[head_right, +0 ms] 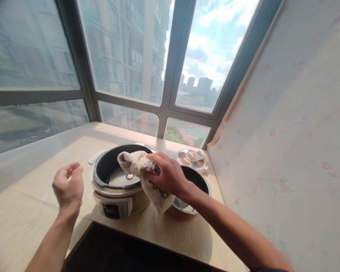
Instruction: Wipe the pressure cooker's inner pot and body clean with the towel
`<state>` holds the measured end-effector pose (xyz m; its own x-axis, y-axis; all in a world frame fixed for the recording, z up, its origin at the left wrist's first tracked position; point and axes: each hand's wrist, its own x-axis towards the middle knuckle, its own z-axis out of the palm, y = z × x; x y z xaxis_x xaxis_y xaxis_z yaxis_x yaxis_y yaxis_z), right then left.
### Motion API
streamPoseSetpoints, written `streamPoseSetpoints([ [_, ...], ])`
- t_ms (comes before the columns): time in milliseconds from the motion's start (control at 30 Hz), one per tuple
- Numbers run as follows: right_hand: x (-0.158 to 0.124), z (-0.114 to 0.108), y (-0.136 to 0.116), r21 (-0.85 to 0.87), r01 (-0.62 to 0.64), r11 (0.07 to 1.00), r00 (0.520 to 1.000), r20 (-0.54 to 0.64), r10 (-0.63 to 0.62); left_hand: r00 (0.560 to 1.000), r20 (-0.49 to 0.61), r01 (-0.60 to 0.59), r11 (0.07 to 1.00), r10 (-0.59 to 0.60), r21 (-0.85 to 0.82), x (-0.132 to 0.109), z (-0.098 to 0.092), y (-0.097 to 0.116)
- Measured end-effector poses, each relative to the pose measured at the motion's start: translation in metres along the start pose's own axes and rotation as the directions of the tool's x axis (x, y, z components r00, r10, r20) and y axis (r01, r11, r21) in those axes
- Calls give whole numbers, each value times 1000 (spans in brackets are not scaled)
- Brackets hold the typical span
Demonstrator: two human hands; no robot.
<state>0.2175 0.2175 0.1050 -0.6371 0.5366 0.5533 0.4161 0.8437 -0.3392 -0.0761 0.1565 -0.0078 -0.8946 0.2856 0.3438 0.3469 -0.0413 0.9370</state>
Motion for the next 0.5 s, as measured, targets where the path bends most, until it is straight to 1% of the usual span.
streamPoseSetpoints([
  [33,-1,0,0,76,6,997,999,-49,-3,994,-37,-107,994,106,-10,-17,-5,14],
  [67,-2,0,-1,156,6,988,996,-90,8,967,-97,-239,971,236,-23,-36,-10,28],
  [100,-2,0,-3,235,-3,972,992,-119,31,914,-102,-398,917,393,-35,-54,-13,44],
  [133,-3,0,-4,309,-24,951,989,-134,68,851,-61,-526,847,522,-83,-73,-16,59],
  [167,-3,0,-7,376,-55,925,984,-136,114,782,-3,-617,774,623,-142,-90,-19,72],
  [200,-3,0,-9,436,-90,896,979,-129,161,725,59,-666,720,686,-196,-105,-21,84],
  [233,-4,-1,-12,488,-122,864,973,-115,202,693,136,-674,703,708,-228,-119,-22,94],
  [267,-5,-1,-14,532,-150,833,966,-100,237,679,237,-648,719,695,-253,-130,-23,100],
  [300,-6,-1,-17,569,-175,803,960,-82,267,665,344,-608,748,663,-266,-139,-23,105],
  [367,-10,-1,-23,633,-219,743,946,-47,319,647,492,-535,807,582,-250,-152,-24,107],
  [433,-15,1,-31,678,-269,684,932,2,364,623,569,-498,833,537,-240,-160,-24,104],
  [500,-21,4,-39,711,-324,625,915,66,399,602,596,-484,836,532,-257,-163,-25,100],
])
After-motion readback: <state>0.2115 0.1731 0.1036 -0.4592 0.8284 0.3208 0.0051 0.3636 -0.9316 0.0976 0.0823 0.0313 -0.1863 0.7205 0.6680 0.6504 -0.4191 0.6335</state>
